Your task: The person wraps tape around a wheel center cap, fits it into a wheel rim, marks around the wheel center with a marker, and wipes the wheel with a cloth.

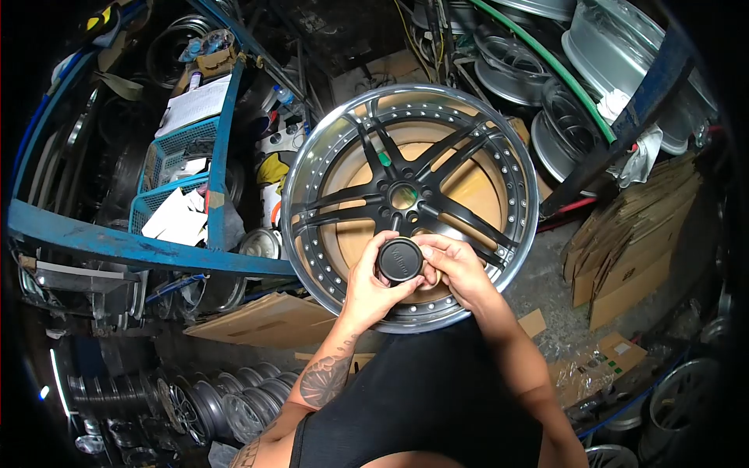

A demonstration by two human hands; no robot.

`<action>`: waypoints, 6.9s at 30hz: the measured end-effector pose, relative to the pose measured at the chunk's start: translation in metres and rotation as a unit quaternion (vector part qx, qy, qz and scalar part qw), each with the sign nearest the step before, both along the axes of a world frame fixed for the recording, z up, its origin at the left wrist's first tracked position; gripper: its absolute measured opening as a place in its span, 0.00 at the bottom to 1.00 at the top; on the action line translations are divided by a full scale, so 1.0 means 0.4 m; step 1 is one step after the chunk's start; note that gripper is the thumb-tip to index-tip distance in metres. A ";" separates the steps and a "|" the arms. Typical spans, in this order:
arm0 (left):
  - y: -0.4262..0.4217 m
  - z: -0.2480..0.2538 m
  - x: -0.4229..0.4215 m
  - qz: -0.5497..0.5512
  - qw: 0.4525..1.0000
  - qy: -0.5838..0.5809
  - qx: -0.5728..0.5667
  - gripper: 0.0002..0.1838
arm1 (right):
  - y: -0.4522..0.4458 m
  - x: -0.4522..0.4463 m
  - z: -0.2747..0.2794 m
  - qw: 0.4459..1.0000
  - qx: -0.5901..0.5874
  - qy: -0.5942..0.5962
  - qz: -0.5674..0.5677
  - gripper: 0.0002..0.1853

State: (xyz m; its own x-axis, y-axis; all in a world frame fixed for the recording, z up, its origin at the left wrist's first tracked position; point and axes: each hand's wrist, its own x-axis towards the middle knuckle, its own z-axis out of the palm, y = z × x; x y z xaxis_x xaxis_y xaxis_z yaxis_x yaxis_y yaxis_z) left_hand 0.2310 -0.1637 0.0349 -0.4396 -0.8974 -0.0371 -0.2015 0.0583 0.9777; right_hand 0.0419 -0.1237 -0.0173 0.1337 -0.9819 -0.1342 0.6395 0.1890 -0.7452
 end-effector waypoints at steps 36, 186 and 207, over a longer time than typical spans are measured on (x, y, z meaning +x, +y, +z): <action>0.082 -0.007 -0.016 -0.021 0.977 -0.092 -0.193 0.45 | 0.099 -0.049 0.055 0.994 0.016 0.102 0.033 0.12; -0.421 -0.211 -0.081 -0.099 0.898 -0.368 -0.222 0.45 | 0.009 -0.114 0.064 0.941 -0.079 0.219 -0.245 0.15; -0.516 -0.225 -0.036 -0.239 0.905 -0.267 -0.228 0.45 | 0.059 -0.120 0.073 0.940 -0.034 0.251 -0.230 0.14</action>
State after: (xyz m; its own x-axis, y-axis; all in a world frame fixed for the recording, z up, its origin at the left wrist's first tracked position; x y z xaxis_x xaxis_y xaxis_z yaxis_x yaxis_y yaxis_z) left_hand 0.2166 -0.3703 -0.0551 -0.8097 -0.5859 -0.0330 -0.4845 0.6357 0.6009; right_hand -0.0060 -0.1001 0.0121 -0.3701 -0.9290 -0.0012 0.2073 -0.0813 -0.9749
